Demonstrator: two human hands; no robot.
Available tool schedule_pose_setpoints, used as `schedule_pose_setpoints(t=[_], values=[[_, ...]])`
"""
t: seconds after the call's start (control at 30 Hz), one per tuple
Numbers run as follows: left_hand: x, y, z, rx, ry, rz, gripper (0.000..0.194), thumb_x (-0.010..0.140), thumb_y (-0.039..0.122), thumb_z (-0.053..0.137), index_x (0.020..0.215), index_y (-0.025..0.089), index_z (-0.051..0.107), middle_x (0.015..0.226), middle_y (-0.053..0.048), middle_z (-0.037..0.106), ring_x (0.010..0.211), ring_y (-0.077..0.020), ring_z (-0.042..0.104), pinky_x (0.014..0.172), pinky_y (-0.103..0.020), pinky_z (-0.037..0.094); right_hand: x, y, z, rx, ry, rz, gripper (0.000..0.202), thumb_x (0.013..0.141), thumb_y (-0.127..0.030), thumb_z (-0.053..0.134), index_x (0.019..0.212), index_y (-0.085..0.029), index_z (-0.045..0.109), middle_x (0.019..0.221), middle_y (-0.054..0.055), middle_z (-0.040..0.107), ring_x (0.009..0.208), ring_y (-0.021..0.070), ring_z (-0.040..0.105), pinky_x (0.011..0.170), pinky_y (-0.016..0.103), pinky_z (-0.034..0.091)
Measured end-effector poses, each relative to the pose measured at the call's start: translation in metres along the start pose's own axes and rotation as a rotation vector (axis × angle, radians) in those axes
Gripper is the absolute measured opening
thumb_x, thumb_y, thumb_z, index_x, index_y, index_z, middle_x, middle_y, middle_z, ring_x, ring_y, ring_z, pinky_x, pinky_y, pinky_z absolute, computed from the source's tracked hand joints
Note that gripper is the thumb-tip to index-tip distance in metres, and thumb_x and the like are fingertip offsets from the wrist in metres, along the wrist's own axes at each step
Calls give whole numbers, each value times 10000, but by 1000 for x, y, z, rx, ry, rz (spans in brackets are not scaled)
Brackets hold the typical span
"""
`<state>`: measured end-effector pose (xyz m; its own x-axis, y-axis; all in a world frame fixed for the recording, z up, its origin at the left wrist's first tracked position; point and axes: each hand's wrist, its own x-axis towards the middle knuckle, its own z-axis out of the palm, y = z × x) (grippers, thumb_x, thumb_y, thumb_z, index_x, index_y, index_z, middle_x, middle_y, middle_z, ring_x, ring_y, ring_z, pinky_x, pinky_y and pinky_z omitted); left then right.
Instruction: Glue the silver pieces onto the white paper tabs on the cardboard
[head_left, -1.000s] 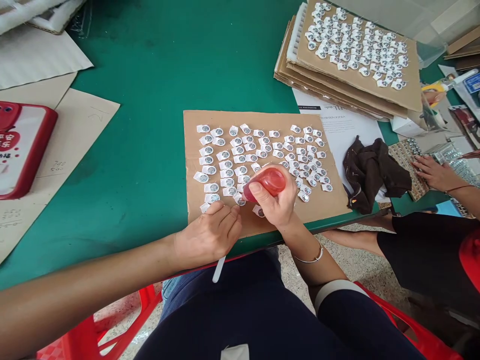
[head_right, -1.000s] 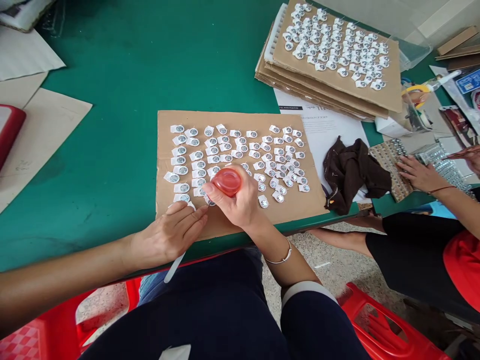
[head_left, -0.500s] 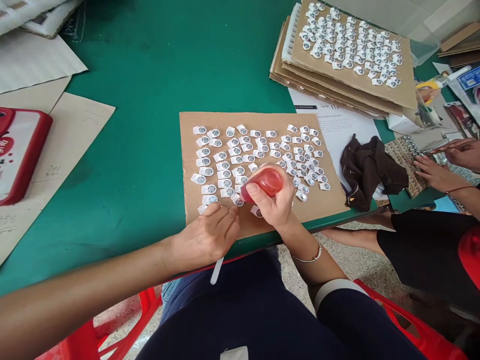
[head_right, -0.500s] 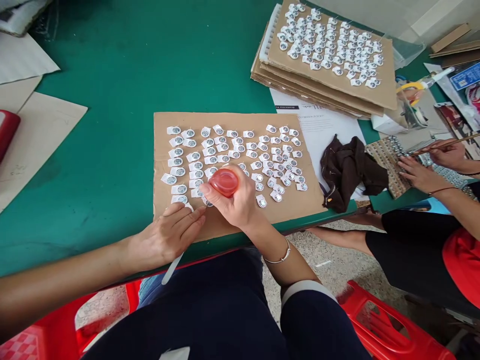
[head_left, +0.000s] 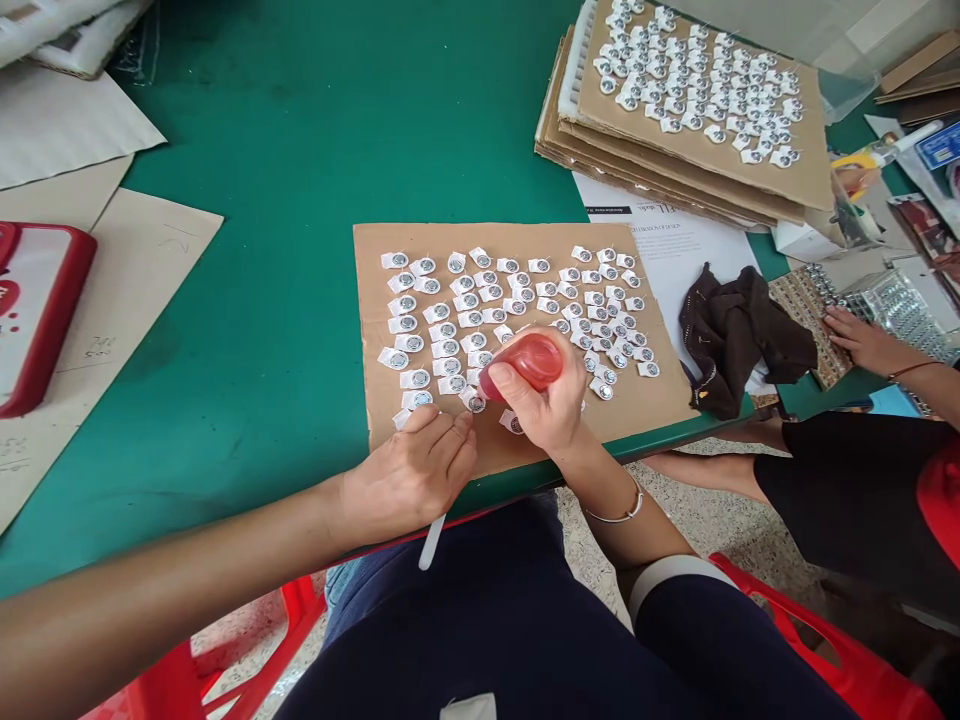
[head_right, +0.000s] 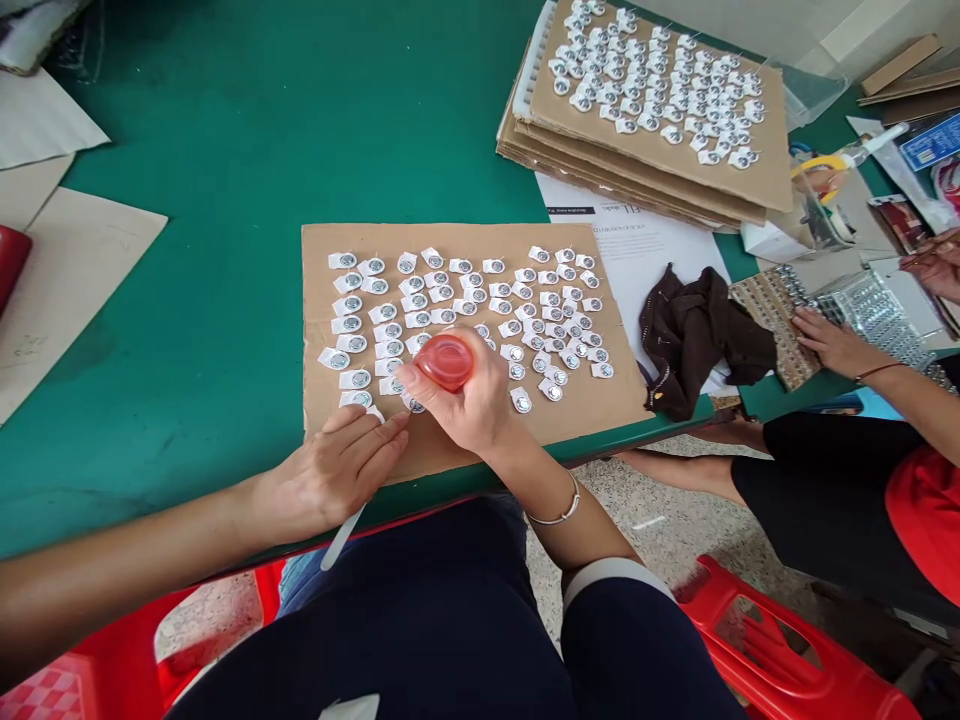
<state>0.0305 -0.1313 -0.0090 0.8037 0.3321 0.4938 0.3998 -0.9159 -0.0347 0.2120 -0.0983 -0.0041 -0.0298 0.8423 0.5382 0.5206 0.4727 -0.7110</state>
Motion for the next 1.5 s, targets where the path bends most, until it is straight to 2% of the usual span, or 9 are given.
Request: schedule_pose_setpoints(t=[0.33, 0.5, 0.83, 1.0, 1.33, 1.5], values=[[2, -2, -1, 1, 5, 2, 188, 851, 5, 381, 919, 58, 547, 867, -184, 671, 762, -242, 631, 644, -367, 495, 0, 2, -1, -11, 22, 3, 200, 786, -364, 630, 883, -232, 516, 739, 6, 622, 709, 175, 611, 680, 353, 536], [4, -4, -4, -51, 7, 0, 205, 855, 14, 353, 916, 39, 547, 888, -203, 670, 796, -265, 638, 662, -378, 502, 1, 1, -2, 21, 32, -6, 204, 783, -347, 638, 894, -223, 519, 724, 2, 622, 693, 169, 610, 657, 345, 534], [-2, -11, -1, -329, -31, -141, 129, 851, 29, 461, 951, 79, 526, 965, -163, 647, 929, -242, 615, 762, -375, 503, 1, 1, -6, 27, 43, -12, 202, 762, -308, 658, 880, -218, 520, 714, -4, 627, 644, 151, 602, 613, 323, 527], [-4, -14, -2, -422, -51, -167, 201, 837, 17, 489, 1032, 61, 510, 946, -153, 641, 974, -257, 607, 824, -406, 495, 0, 2, -7, -10, 40, -7, 215, 763, -347, 653, 864, -214, 518, 696, -10, 614, 627, 148, 591, 600, 320, 520], [1, -17, -5, -529, -52, -183, 205, 843, 25, 482, 1041, 73, 500, 962, -162, 639, 940, -246, 605, 782, -382, 487, 0, 0, -9, 33, -1, 11, 203, 759, -335, 661, 843, -218, 518, 681, -12, 608, 627, 149, 594, 592, 310, 513], [0, -18, -8, -560, -83, -238, 200, 854, 41, 453, 1031, 115, 509, 979, -128, 640, 919, -221, 604, 774, -354, 469, 2, -1, -11, 73, -49, -15, 216, 742, -323, 678, 838, -217, 516, 702, -13, 614, 621, 137, 590, 589, 296, 504]])
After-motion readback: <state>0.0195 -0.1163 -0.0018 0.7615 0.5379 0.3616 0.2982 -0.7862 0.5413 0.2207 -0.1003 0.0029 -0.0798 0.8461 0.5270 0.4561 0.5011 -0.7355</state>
